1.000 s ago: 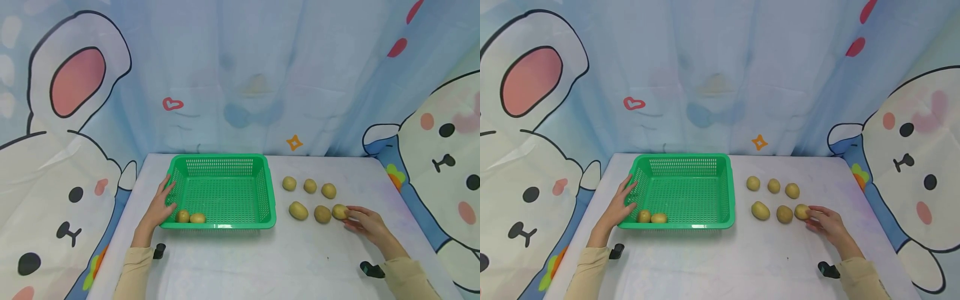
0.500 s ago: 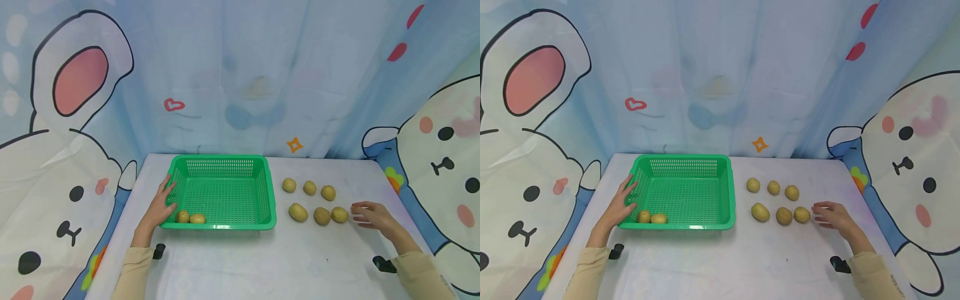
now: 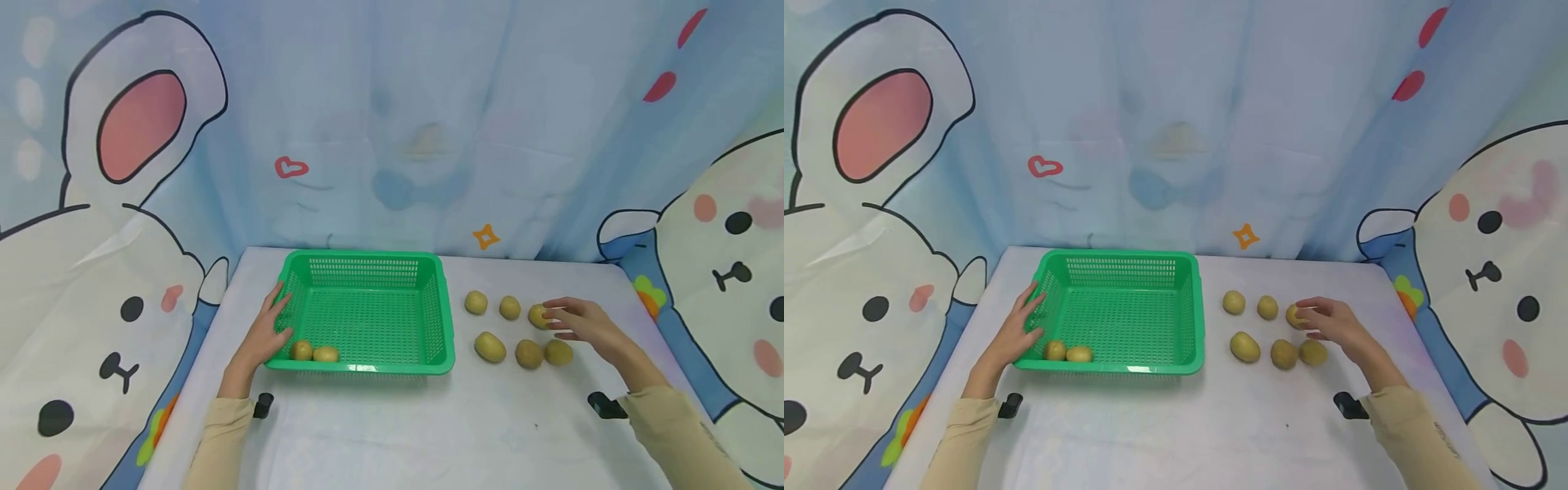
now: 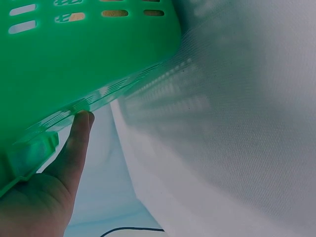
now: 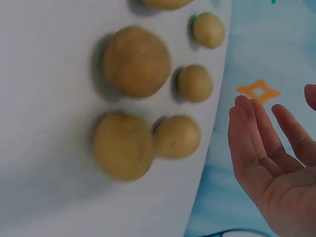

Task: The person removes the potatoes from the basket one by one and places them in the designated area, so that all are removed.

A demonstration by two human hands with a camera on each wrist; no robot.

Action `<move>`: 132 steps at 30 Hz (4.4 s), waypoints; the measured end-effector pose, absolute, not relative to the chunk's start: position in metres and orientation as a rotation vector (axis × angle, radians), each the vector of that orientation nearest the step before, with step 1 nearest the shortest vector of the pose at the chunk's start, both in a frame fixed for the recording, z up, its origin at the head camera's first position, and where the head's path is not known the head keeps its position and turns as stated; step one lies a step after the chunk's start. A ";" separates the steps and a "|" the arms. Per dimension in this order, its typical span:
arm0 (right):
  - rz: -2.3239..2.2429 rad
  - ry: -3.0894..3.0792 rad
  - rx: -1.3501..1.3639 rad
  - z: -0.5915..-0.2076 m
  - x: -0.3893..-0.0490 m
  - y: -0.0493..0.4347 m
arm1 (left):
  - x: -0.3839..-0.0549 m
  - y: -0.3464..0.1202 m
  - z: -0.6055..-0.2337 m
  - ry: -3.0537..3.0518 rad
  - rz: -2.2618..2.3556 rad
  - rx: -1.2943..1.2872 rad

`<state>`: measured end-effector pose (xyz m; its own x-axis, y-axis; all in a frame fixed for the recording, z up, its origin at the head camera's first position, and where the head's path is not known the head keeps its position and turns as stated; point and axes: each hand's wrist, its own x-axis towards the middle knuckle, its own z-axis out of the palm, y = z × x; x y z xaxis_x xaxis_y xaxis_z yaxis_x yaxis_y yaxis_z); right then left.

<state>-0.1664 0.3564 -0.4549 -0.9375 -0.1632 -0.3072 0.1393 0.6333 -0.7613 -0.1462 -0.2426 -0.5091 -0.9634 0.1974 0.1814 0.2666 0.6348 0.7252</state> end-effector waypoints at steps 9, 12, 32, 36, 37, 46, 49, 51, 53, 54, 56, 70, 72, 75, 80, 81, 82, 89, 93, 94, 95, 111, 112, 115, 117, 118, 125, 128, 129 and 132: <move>-1.324 2.388 -0.176 -0.431 -0.190 0.284 | -0.153 -0.246 -0.505 -2.753 -1.238 -0.408; -1.368 2.327 -0.222 -0.426 -0.200 0.253 | -0.156 -0.247 -0.503 -2.747 -1.243 -0.414; -1.416 1.964 -0.407 -0.444 -0.210 0.048 | -0.146 -0.246 -0.517 -2.764 -1.299 -0.360; -1.402 1.920 -0.408 -0.448 -0.210 0.024 | -0.145 -0.245 -0.518 -2.756 -1.304 -0.364; -1.395 1.917 -0.407 -0.449 -0.210 0.020 | -0.145 -0.244 -0.518 -2.756 -1.306 -0.366; -1.299 1.873 -0.440 -0.454 -0.215 -0.012 | -0.148 -0.246 -0.515 -2.755 -1.307 -0.386; -1.252 1.860 -0.463 -0.458 -0.219 -0.019 | -0.149 -0.246 -0.514 -2.747 -1.309 -0.398; -1.218 1.857 -0.484 -0.460 -0.221 -0.023 | -0.149 -0.246 -0.512 -2.742 -1.312 -0.407; -1.185 1.852 -0.510 -0.462 -0.223 -0.026 | -0.149 -0.246 -0.511 -2.741 -1.316 -0.413; -1.168 1.859 -0.522 -0.462 -0.224 -0.028 | -0.149 -0.246 -0.511 -2.740 -1.314 -0.414; -1.133 1.870 -0.541 -0.462 -0.225 -0.032 | -0.149 -0.246 -0.510 -2.735 -1.320 -0.419; -0.810 1.897 -0.600 -0.473 -0.231 -0.051 | -0.151 -0.247 -0.512 -2.734 -1.287 -0.427; -0.783 1.885 -0.581 -0.475 -0.232 -0.053 | -0.151 -0.247 -0.513 -2.735 -1.287 -0.425; -0.755 1.871 -0.545 -0.477 -0.234 -0.058 | -0.152 -0.248 -0.514 -2.730 -1.288 -0.423; -0.724 1.864 -0.486 -0.480 -0.235 -0.061 | -0.153 -0.247 -0.514 -2.717 -1.299 -0.419; -0.721 1.861 -0.473 -0.481 -0.235 -0.062 | -0.153 -0.247 -0.514 -2.718 -1.298 -0.416; -0.722 1.861 -0.455 -0.482 -0.235 -0.062 | -0.153 -0.247 -0.514 -2.721 -1.294 -0.413; -0.704 1.863 -0.411 -0.488 -0.234 -0.061 | -0.151 -0.246 -0.514 -2.717 -1.292 -0.410; -0.721 1.854 -0.422 -0.489 -0.234 -0.057 | -0.152 -0.245 -0.514 -2.711 -1.287 -0.418; -0.724 1.852 -0.424 -0.490 -0.234 -0.056 | -0.152 -0.245 -0.514 -2.713 -1.283 -0.420; -0.726 1.848 -0.424 -0.490 -0.235 -0.055 | -0.152 -0.244 -0.514 -2.716 -1.275 -0.421; -0.820 1.794 -0.433 -0.508 -0.244 -0.032 | -0.152 -0.240 -0.514 -2.744 -1.265 -0.423; -0.833 1.786 -0.430 -0.508 -0.245 -0.030 | -0.152 -0.239 -0.514 -2.744 -1.265 -0.424; -0.869 1.761 -0.421 -0.507 -0.248 -0.025 | -0.152 -0.240 -0.514 -2.744 -1.265 -0.426; -0.909 1.737 -0.410 -0.506 -0.250 -0.022 | -0.152 -0.240 -0.513 -2.743 -1.273 -0.428; -0.931 1.721 -0.408 -0.505 -0.251 -0.020 | -0.152 -0.240 -0.512 -2.745 -1.270 -0.427; -1.077 1.641 -0.455 -0.496 -0.258 -0.007 | -0.151 -0.243 -0.510 -2.752 -1.268 -0.424; -1.121 1.626 -0.470 -0.485 -0.261 0.001 | -0.150 -0.244 -0.508 -2.753 -1.275 -0.420; -1.136 1.624 -0.476 -0.481 -0.262 0.004 | -0.150 -0.245 -0.508 -2.755 -1.272 -0.416; -1.177 1.622 -0.489 -0.468 -0.265 0.018 | -0.149 -0.246 -0.508 -2.763 -1.271 -0.409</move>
<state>-0.2651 0.0176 -0.4678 -0.3898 -0.7770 -0.4942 0.2285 0.4383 -0.8693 -0.1494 -0.2455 -0.5079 -0.9619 0.2097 0.1756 0.2698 0.6217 0.7354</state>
